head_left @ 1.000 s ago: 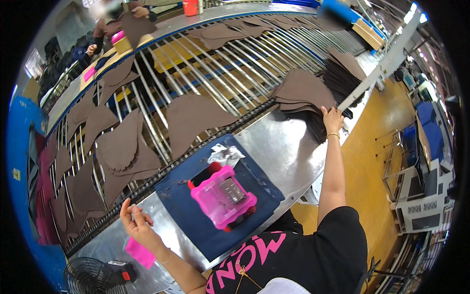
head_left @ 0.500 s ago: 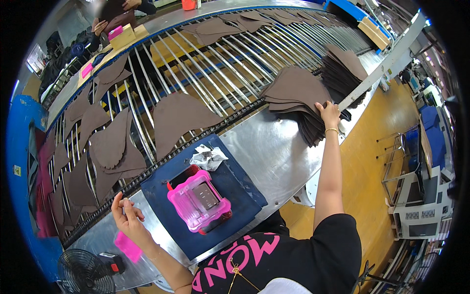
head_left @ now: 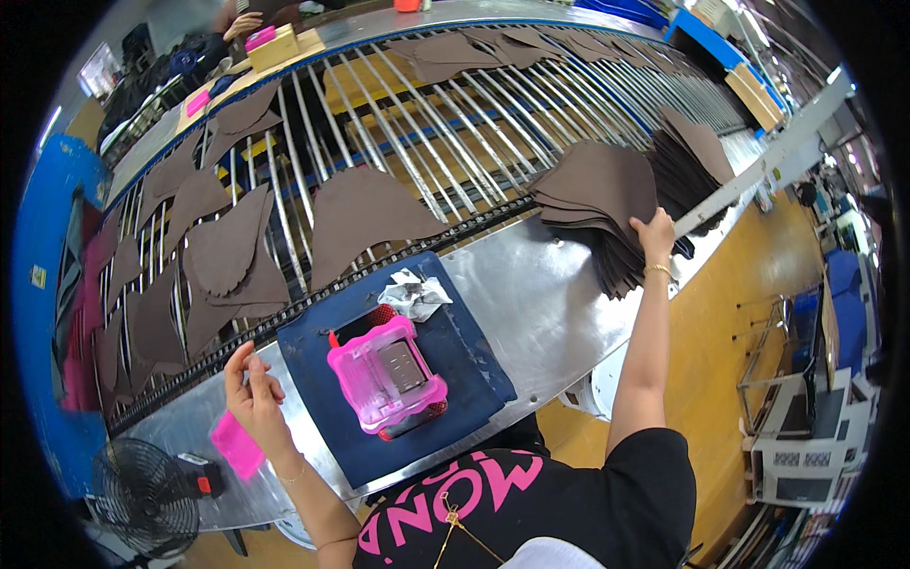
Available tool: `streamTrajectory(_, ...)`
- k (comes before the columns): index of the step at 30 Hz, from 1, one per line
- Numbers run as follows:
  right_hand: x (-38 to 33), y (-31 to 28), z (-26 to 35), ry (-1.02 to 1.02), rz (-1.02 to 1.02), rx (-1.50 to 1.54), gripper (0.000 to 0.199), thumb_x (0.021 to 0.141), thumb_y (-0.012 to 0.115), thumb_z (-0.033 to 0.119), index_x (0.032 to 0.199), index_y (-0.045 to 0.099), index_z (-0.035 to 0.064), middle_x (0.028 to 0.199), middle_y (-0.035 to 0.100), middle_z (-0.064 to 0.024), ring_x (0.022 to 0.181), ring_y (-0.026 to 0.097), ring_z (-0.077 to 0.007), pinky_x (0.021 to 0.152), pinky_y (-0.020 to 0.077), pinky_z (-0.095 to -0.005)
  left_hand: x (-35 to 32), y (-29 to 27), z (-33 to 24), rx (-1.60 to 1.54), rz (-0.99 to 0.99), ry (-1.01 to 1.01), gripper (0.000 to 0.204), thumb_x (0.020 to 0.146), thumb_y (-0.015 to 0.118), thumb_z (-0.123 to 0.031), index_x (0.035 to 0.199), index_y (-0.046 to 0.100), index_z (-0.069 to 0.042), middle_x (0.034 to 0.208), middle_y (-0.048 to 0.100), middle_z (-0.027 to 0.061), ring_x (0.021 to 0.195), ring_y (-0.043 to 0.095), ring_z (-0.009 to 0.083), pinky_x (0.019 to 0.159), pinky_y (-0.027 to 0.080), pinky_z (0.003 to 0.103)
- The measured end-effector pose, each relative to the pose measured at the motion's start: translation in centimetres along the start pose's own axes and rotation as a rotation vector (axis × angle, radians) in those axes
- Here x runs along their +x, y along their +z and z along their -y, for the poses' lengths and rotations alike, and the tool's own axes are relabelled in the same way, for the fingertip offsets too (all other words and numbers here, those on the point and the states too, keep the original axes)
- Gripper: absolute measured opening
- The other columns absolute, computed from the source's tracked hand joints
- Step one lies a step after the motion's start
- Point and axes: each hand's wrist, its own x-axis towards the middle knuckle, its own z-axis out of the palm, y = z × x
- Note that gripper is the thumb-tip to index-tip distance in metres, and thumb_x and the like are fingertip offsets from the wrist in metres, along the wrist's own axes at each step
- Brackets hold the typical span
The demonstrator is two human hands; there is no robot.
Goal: The person repeatedly picks up brown fabric pieces from a conveyor belt and stacks them on a nearby table. The person handles the pieces one at a time, placing them in a growing pile.
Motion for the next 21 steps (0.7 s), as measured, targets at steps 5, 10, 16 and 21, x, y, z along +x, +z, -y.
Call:
streamTrajectory(5, -5.9, -10.1, 8.3, -0.020, 0.279, 0.446, 0.033, 0.096, 0.043, 0.010, 0.129, 0.043, 0.0113, 0.091, 0.065, -0.0179, 0.056, 0.066, -0.0189, 0.040, 0.0496, -0.0284, 0.2, 0.7, -0.9, 0.046, 0.062, 0.005, 0.020, 0.092, 0.057, -0.010, 0.111, 0.061, -0.004, 0.081, 0.054, -0.0001, 0.051, 0.042, 0.0019, 0.044, 0.031, 0.017)
streamTrajectory(10, -10.9, -16.7, 15.1, -0.310, 0.325, 1.138, 0.028, 0.098, 0.044, 0.015, 0.122, 0.042, 0.0008, 0.093, 0.065, -0.0134, 0.062, 0.068, -0.0174, 0.042, 0.0511, -0.0216, 0.8, 4.3, -3.1, 0.077, 0.291, 0.065, 0.030, 0.088, 0.063, -0.010, 0.117, 0.059, -0.006, 0.092, 0.057, 0.0038, 0.059, 0.054, 0.0054, 0.049, 0.043, 0.018)
streamTrajectory(16, -17.6, -16.5, 21.9, -0.600, 0.797, 1.625, 0.024, 0.095, 0.051, 0.013, 0.112, 0.037, 0.0015, 0.091, 0.062, -0.0164, 0.063, 0.067, -0.0243, 0.049, 0.0557, -0.0287, 1.6, 3.9, -4.8, -0.180, 0.420, -0.175, 0.034, 0.085, 0.068, -0.014, 0.111, 0.056, 0.003, 0.088, 0.063, 0.0120, 0.064, 0.064, 0.0137, 0.049, 0.049, 0.022)
streamTrajectory(21, -21.9, -13.2, 24.8, -0.929, 0.634, 1.350, 0.017, 0.085, 0.066, 0.005, 0.100, 0.062, -0.0021, 0.085, 0.068, -0.0106, 0.072, 0.066, -0.0155, 0.064, 0.0488, -0.0252, 1.2, -4.6, -6.5, -0.103, 0.174, -0.036, 0.021, 0.089, 0.063, -0.015, 0.101, 0.061, 0.001, 0.072, 0.062, 0.0064, 0.058, 0.062, 0.0128, 0.045, 0.045, 0.022)
